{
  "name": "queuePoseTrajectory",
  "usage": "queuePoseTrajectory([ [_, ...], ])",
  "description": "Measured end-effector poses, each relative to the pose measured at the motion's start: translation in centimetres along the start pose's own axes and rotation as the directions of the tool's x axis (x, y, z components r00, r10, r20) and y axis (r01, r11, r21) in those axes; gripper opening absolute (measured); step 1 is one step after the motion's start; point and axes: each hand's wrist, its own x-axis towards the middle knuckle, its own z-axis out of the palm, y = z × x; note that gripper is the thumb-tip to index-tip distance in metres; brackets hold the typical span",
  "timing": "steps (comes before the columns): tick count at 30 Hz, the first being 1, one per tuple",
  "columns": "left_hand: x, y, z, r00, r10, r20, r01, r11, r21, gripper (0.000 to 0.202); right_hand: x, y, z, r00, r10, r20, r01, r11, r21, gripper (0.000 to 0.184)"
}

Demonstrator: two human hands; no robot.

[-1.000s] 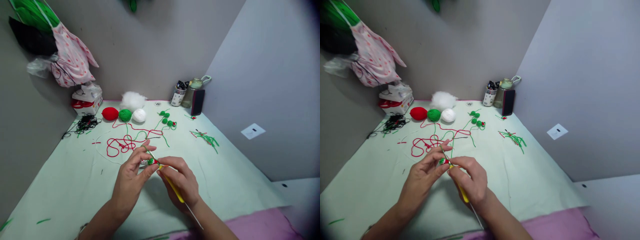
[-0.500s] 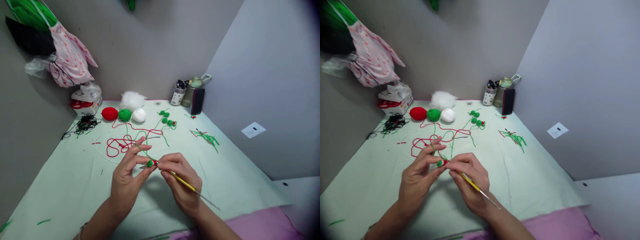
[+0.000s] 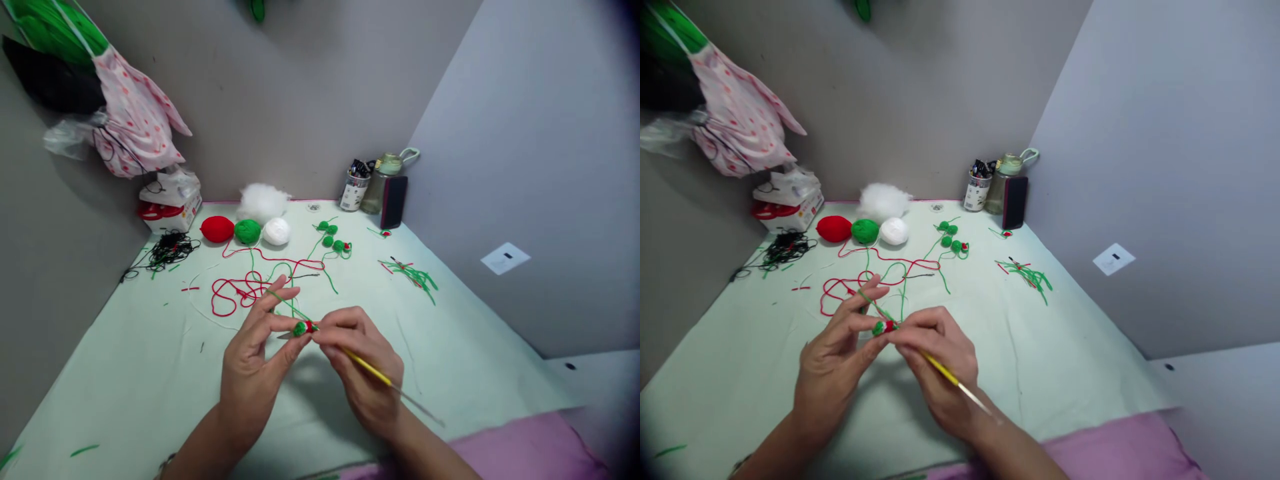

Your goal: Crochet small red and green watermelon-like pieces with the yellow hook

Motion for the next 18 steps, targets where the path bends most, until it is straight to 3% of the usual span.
queuePoseTrajectory([
  [4,-0.7,-0.5,0.7,0.998,-0.019,-0.062,0.016,0.999,-0.046,0.016,-1.2,0.7,0.6,0.985,-0.174,0.014,0.170,0.937,-0.306,0.042],
  [7,-0.8,-0.5,1.1,0.995,-0.034,-0.088,0.027,0.996,-0.083,0.016,-1.8,1.1,0.7,0.962,-0.272,0.038,0.265,0.882,-0.390,0.046],
  [10,-0.5,0.0,1.0,0.994,-0.107,-0.021,0.102,0.980,-0.171,0.011,-1.6,1.1,0.5,0.953,-0.303,0.002,0.286,0.897,-0.336,0.046],
  [14,0.0,0.7,0.5,0.962,-0.244,0.125,0.272,0.906,-0.323,0.007,-0.5,0.6,0.0,0.964,-0.266,-0.010,0.261,0.952,-0.159,0.042],
  [18,0.4,0.6,0.2,0.945,-0.299,0.130,0.326,0.871,-0.369,0.011,0.0,0.3,-0.5,0.976,-0.217,0.036,0.219,0.971,-0.093,0.040],
])
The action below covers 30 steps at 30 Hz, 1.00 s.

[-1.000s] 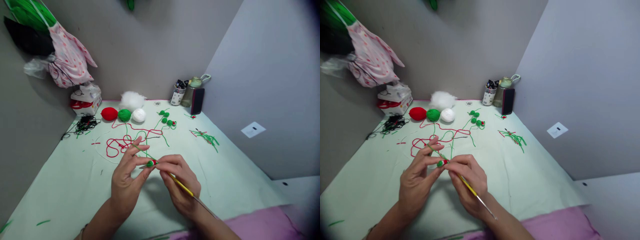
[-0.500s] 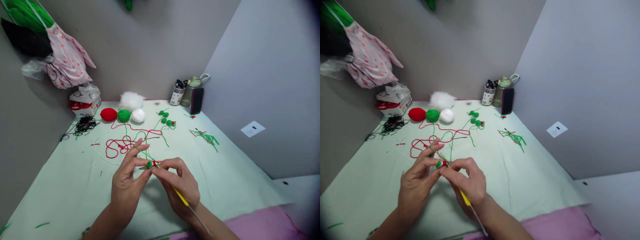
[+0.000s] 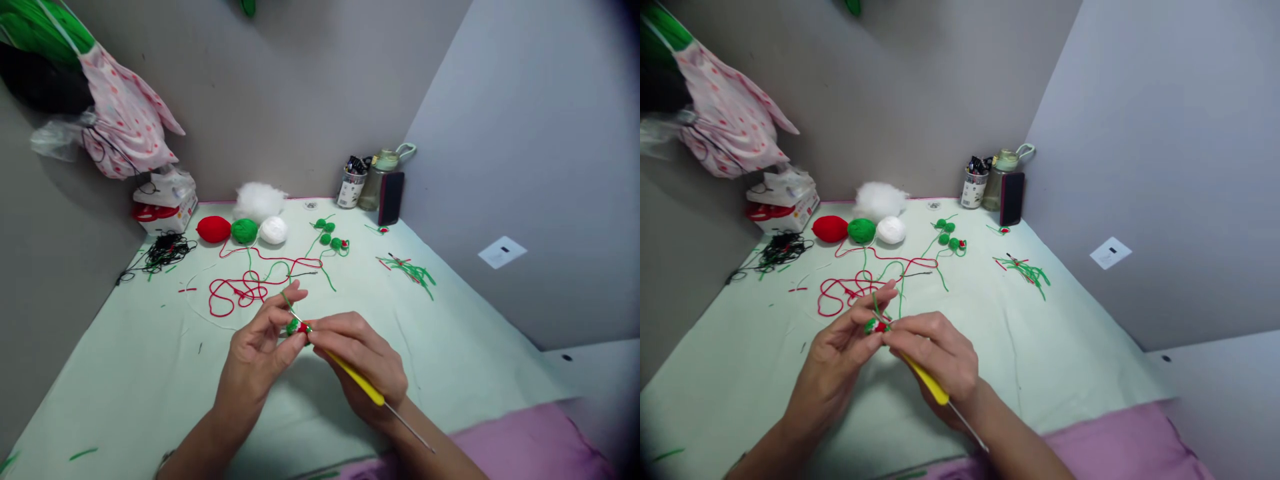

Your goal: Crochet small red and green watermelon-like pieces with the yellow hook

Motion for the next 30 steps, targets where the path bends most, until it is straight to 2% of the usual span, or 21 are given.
queuePoseTrajectory([
  [5,0.6,0.1,-0.8,0.990,0.142,-0.015,-0.138,0.977,0.161,0.012,0.0,-0.1,-0.7,0.998,0.013,0.053,-0.014,1.000,0.017,0.039],
  [11,1.0,0.2,-1.7,0.969,0.238,0.059,-0.244,0.918,0.312,0.013,0.1,0.1,-0.8,0.996,0.017,0.085,-0.019,1.000,0.021,0.034],
  [13,0.8,-0.3,-1.5,0.950,0.306,0.060,-0.304,0.868,0.392,0.016,-0.1,0.3,-0.6,0.997,-0.020,0.075,0.026,0.997,-0.069,0.035],
  [15,0.4,-0.9,-1.1,0.911,0.408,0.057,-0.385,0.794,0.471,0.023,-0.5,0.3,-0.2,0.995,-0.083,0.062,0.093,0.977,-0.194,0.036],
  [17,0.0,-1.4,-0.6,0.897,0.442,0.034,-0.405,0.785,0.469,0.026,-0.8,0.3,0.0,0.989,-0.132,0.075,0.148,0.946,-0.289,0.036],
  [19,-0.4,-1.5,0.0,0.944,0.329,-0.007,-0.308,0.891,0.335,0.019,-1.1,0.2,0.1,0.983,-0.160,0.085,0.179,0.929,-0.324,0.038],
  [21,-0.5,-1.2,0.4,0.993,0.121,-0.013,-0.119,0.986,0.113,0.009,-1.3,0.3,0.1,0.986,-0.159,0.053,0.168,0.942,-0.290,0.043],
  [24,-0.3,-0.5,0.6,0.994,-0.103,0.043,0.107,0.988,-0.114,0.012,-1.3,0.6,0.1,0.993,-0.121,-0.012,0.118,0.983,-0.139,0.047],
  [26,-0.1,-0.2,0.4,0.988,-0.140,0.061,0.147,0.980,-0.133,0.014,-1.1,0.7,0.0,0.995,-0.099,-0.004,0.099,0.994,-0.055,0.044],
  [30,0.4,0.1,-0.6,0.995,-0.054,0.088,0.056,0.998,-0.020,0.014,-0.5,0.7,-0.5,0.996,-0.070,0.053,0.069,0.997,0.015,0.039],
])
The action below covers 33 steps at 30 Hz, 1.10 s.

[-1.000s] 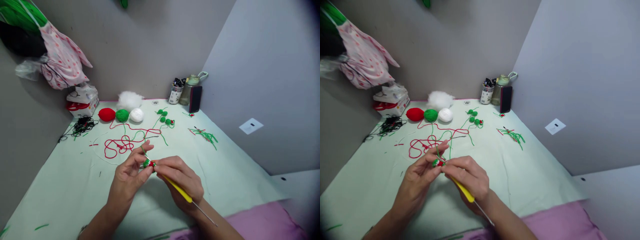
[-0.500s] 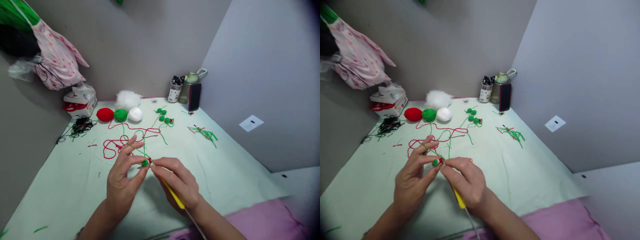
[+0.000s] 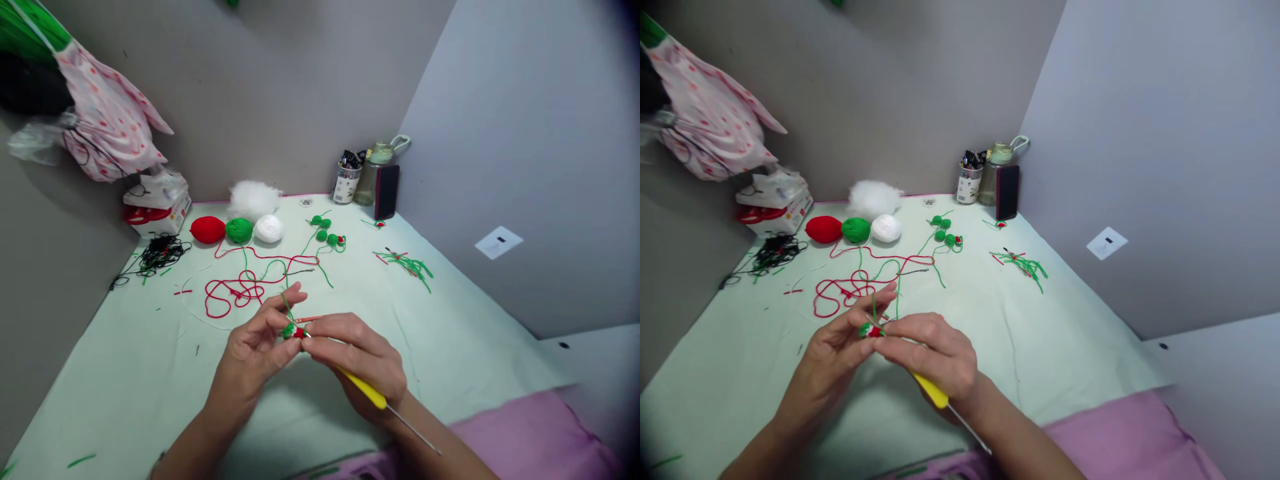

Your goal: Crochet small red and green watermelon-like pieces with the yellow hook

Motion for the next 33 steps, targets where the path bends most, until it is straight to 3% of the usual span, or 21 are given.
queuePoseTrajectory([
  [6,0.5,0.4,-1.7,0.992,0.083,0.090,-0.098,0.980,0.172,0.010,0.4,-0.2,-0.7,0.998,0.027,0.058,-0.029,0.999,0.030,0.036],
  [13,0.8,1.0,-2.5,0.988,0.133,0.078,-0.150,0.944,0.295,0.011,0.8,-0.3,-0.8,0.999,0.028,0.041,-0.029,0.999,0.029,0.029],
  [25,0.9,0.8,-3.2,0.961,0.234,0.149,-0.277,0.857,0.436,0.019,1.2,-0.7,-1.2,0.971,0.237,0.020,-0.237,0.956,0.173,0.020],
  [28,0.9,0.7,-3.3,0.963,0.226,0.149,-0.268,0.871,0.412,0.021,1.0,-0.3,-1.0,0.935,0.354,-0.004,-0.335,0.888,0.315,0.018],
  [33,0.8,0.3,-2.4,0.975,0.187,0.124,-0.217,0.925,0.311,0.018,0.6,0.7,-0.3,0.814,0.579,0.045,-0.468,0.609,0.640,0.014],
])
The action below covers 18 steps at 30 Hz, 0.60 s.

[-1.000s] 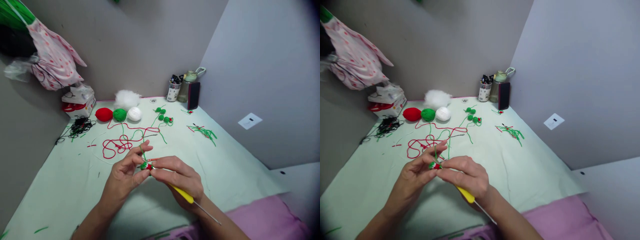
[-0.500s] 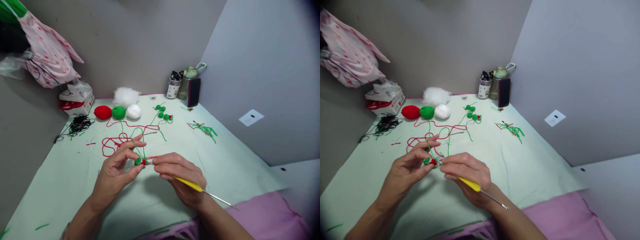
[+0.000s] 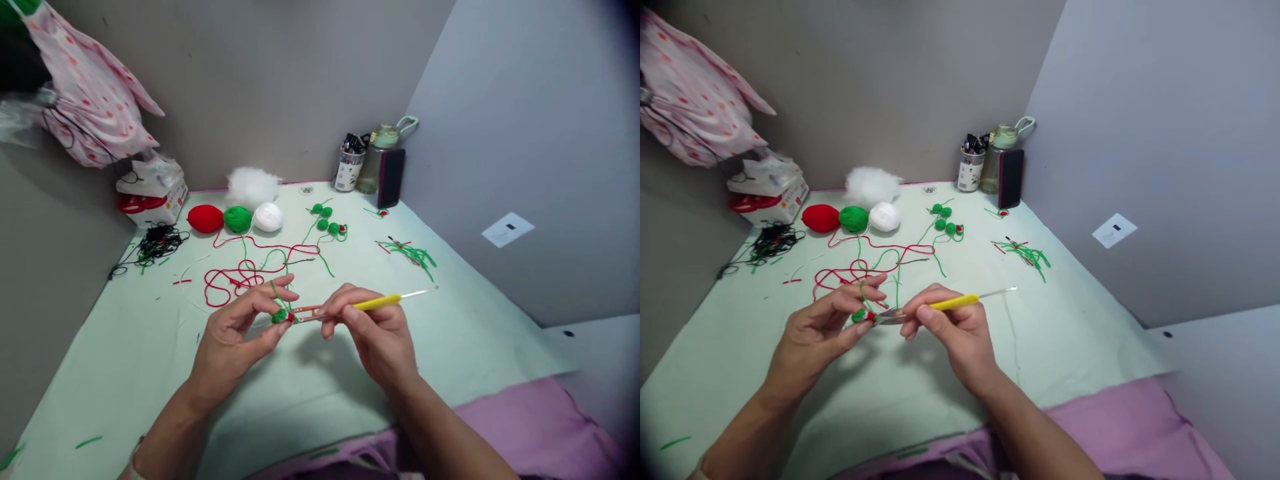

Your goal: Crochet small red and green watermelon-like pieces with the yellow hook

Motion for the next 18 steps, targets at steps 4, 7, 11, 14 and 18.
queuePoseTrajectory([
  [4,-0.2,-0.3,1.6,0.995,-0.098,-0.014,0.096,0.990,-0.106,0.010,0.2,0.3,0.5,0.999,-0.044,-0.028,0.043,0.998,-0.038,0.014],
  [7,-0.5,-0.6,2.5,0.984,-0.168,-0.050,0.156,0.969,-0.191,0.005,0.1,0.1,0.8,0.994,-0.101,-0.040,0.094,0.986,-0.141,0.014],
  [11,-0.9,-0.8,3.4,0.959,-0.280,-0.036,0.255,0.916,-0.311,0.005,0.2,0.1,0.8,0.999,0.011,-0.035,-0.010,1.000,0.015,0.015],
  [14,-0.9,-0.6,4.4,0.938,-0.342,-0.055,0.296,0.874,-0.386,0.005,0.3,0.4,0.8,0.995,0.093,-0.037,-0.086,0.984,0.157,0.017],
  [18,-0.7,-0.3,4.9,0.925,-0.364,-0.106,0.307,0.883,-0.355,0.010,0.4,0.6,0.8,0.994,0.099,-0.043,-0.091,0.983,0.158,0.016],
])
